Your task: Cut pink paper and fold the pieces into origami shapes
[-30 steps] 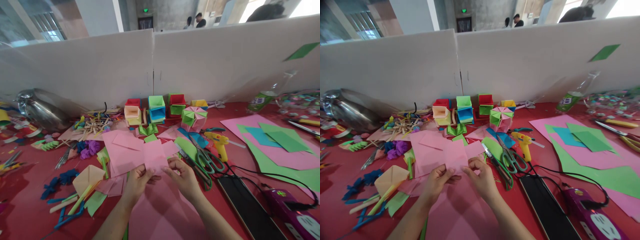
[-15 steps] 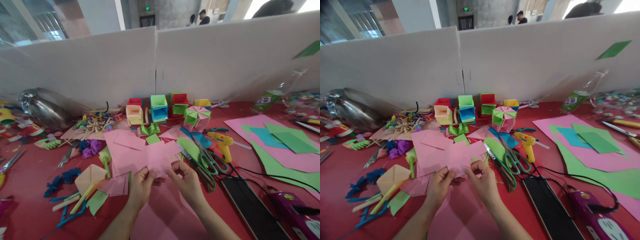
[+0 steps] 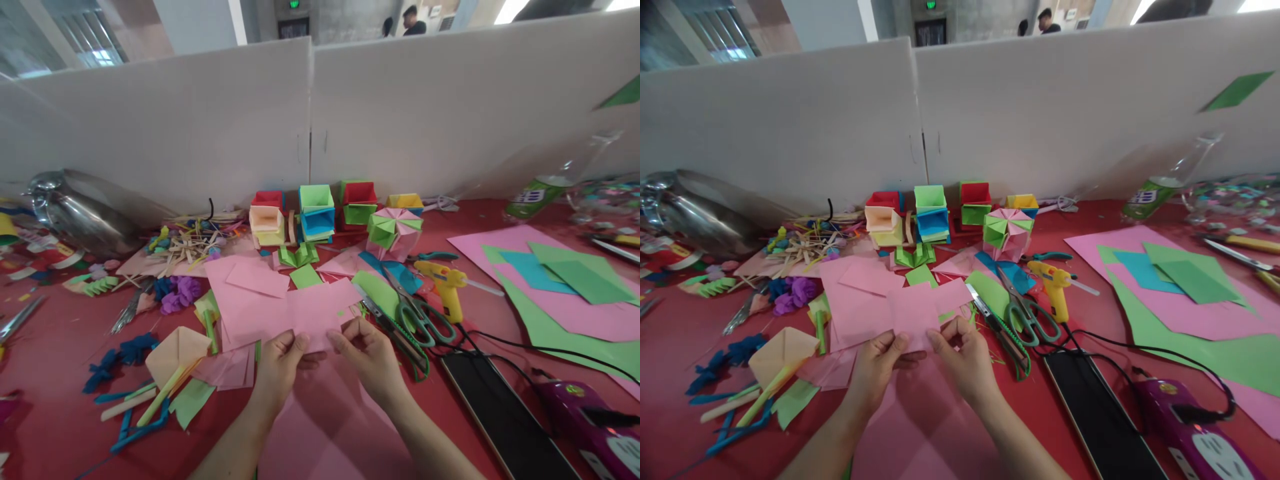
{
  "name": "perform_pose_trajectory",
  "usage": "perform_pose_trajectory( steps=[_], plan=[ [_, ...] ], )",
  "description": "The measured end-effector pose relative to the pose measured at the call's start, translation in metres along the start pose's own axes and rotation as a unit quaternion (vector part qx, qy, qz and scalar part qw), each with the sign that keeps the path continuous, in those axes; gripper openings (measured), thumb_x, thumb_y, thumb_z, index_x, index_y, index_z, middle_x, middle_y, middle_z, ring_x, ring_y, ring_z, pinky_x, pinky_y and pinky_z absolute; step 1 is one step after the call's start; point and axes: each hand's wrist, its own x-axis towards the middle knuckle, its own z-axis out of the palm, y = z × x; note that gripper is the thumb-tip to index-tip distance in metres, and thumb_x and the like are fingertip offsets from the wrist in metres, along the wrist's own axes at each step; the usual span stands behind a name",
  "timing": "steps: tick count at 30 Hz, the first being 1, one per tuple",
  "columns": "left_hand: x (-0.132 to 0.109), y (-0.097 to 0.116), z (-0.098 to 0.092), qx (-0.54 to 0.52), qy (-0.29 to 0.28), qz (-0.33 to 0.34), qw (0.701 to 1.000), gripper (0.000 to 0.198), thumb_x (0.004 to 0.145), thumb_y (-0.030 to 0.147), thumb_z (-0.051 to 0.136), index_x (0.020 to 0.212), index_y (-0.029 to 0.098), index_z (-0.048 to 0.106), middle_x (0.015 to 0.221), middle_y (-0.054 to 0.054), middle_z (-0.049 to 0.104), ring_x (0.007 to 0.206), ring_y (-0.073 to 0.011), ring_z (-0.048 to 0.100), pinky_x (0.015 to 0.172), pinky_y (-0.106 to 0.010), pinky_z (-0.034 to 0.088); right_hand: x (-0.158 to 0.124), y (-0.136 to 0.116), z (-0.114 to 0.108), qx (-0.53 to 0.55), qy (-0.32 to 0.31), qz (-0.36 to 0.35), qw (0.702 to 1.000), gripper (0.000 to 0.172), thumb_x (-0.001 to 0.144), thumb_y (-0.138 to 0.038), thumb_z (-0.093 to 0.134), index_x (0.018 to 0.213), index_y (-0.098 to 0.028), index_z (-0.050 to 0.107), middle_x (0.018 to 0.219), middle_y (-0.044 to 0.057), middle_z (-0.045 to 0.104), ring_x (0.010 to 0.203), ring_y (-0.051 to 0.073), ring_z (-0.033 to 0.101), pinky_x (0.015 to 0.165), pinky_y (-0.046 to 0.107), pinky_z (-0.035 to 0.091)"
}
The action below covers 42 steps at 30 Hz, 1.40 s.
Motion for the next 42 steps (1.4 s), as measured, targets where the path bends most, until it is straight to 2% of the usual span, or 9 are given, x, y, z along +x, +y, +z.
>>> perform_pose_trajectory(
  steps=[5, 9, 12, 16, 22, 27, 33, 36, 42],
  plan=[
    [0.000, -0.001, 0.001, 0.005, 0.002, -0.002, 1.000, 0.035, 0.077, 0.042, 0.060, 0.095, 0.013, 0.067, 0.078, -0.006, 0.073, 0.064, -0.0203, 0.070, 0.051, -0.024, 0.053, 0.001, -0.001, 0.003, 0.035, 0.004, 0.019, 0.999, 0.030, 0.070, -0.039, 0.068, 0.061, -0.019, 0.047, 0.054, -0.005, 0.047, 0.050, 0.010, 0.043, 0.050, 0.023, 0.037],
    [0.001, -0.002, -0.001, 0.009, -0.006, -0.002, 1.000, 0.035, 0.077, 0.043, 0.060, 0.095, 0.013, 0.067, 0.075, -0.005, 0.073, 0.062, -0.0198, 0.069, 0.049, -0.024, 0.052, 0.002, -0.007, 0.002, 0.075, -0.041, 0.044, 0.995, 0.033, 0.068, -0.048, 0.067, 0.076, -0.018, 0.053, 0.061, -0.003, 0.051, 0.055, 0.012, 0.050, 0.053, 0.025, 0.044],
    [0.000, 0.000, -0.003, 0.010, -0.032, -0.006, 0.999, 0.035, 0.075, 0.041, 0.063, 0.095, 0.012, 0.067, 0.076, -0.007, 0.073, 0.065, -0.0204, 0.070, 0.053, -0.024, 0.053, 0.003, -0.011, -0.002, 0.089, -0.070, 0.058, 0.992, 0.034, 0.067, -0.048, 0.067, 0.067, -0.017, 0.054, 0.061, -0.002, 0.052, 0.054, 0.011, 0.049, 0.053, 0.025, 0.044],
    [-0.001, 0.003, -0.004, 0.006, -0.059, -0.013, 0.998, 0.034, 0.072, 0.036, 0.069, 0.093, 0.010, 0.066, 0.077, -0.011, 0.073, 0.070, -0.0216, 0.070, 0.061, -0.026, 0.053, 0.004, -0.010, -0.003, 0.102, -0.069, 0.061, 0.991, 0.031, 0.068, -0.045, 0.068, 0.066, -0.017, 0.054, 0.060, -0.003, 0.050, 0.054, 0.010, 0.047, 0.055, 0.025, 0.042],
    [0.002, -0.001, -0.003, 0.006, -0.031, -0.019, 0.999, 0.032, 0.072, 0.037, 0.068, 0.089, 0.010, 0.066, 0.073, -0.011, 0.073, 0.066, -0.0204, 0.070, 0.056, -0.025, 0.052, 0.005, -0.006, 0.000, 0.112, -0.077, 0.060, 0.989, 0.028, 0.068, -0.041, 0.069, 0.065, -0.018, 0.054, 0.059, -0.005, 0.049, 0.053, 0.010, 0.046, 0.054, 0.024, 0.041],
    [0.003, -0.002, -0.003, 0.003, -0.027, -0.017, 0.999, 0.031, 0.071, 0.036, 0.068, 0.088, 0.010, 0.067, 0.070, -0.010, 0.073, 0.064, -0.0194, 0.069, 0.054, -0.023, 0.051, 0.003, -0.008, 0.000, 0.106, -0.108, 0.067, 0.986, 0.028, 0.066, -0.041, 0.070, 0.074, -0.017, 0.059, 0.067, -0.001, 0.059, 0.060, 0.013, 0.054, 0.059, 0.026, 0.044],
    [0.003, 0.003, -0.004, -0.021, -0.043, 0.005, 0.999, 0.033, 0.072, 0.034, 0.068, 0.096, 0.012, 0.067, 0.092, -0.009, 0.072, 0.085, -0.0216, 0.065, 0.074, -0.029, 0.051, 0.001, -0.008, -0.001, 0.084, -0.138, 0.071, 0.984, 0.026, 0.065, -0.038, 0.071, 0.069, -0.015, 0.058, 0.059, -0.003, 0.054, 0.053, 0.011, 0.048, 0.051, 0.022, 0.037],
    [0.004, 0.002, -0.006, -0.028, -0.036, -0.003, 0.999, 0.033, 0.075, 0.038, 0.063, 0.095, 0.012, 0.068, 0.089, -0.008, 0.072, 0.084, -0.0226, 0.064, 0.069, -0.029, 0.052, 0.002, -0.005, 0.000, 0.076, -0.133, 0.064, 0.986, 0.025, 0.066, -0.037, 0.071, 0.066, -0.015, 0.058, 0.056, -0.004, 0.052, 0.051, 0.010, 0.045, 0.048, 0.021, 0.035],
    [0.002, -0.001, -0.007, -0.047, -0.055, -0.038, 0.997, 0.032, 0.073, 0.038, 0.066, 0.094, 0.014, 0.069, 0.076, -0.005, 0.071, 0.070, -0.0204, 0.065, 0.055, -0.026, 0.051, 0.003, -0.008, -0.001, 0.090, -0.112, 0.047, 0.989, 0.023, 0.069, -0.039, 0.067, 0.065, -0.018, 0.059, 0.057, -0.004, 0.052, 0.053, 0.011, 0.046, 0.052, 0.024, 0.039]
  ],
)
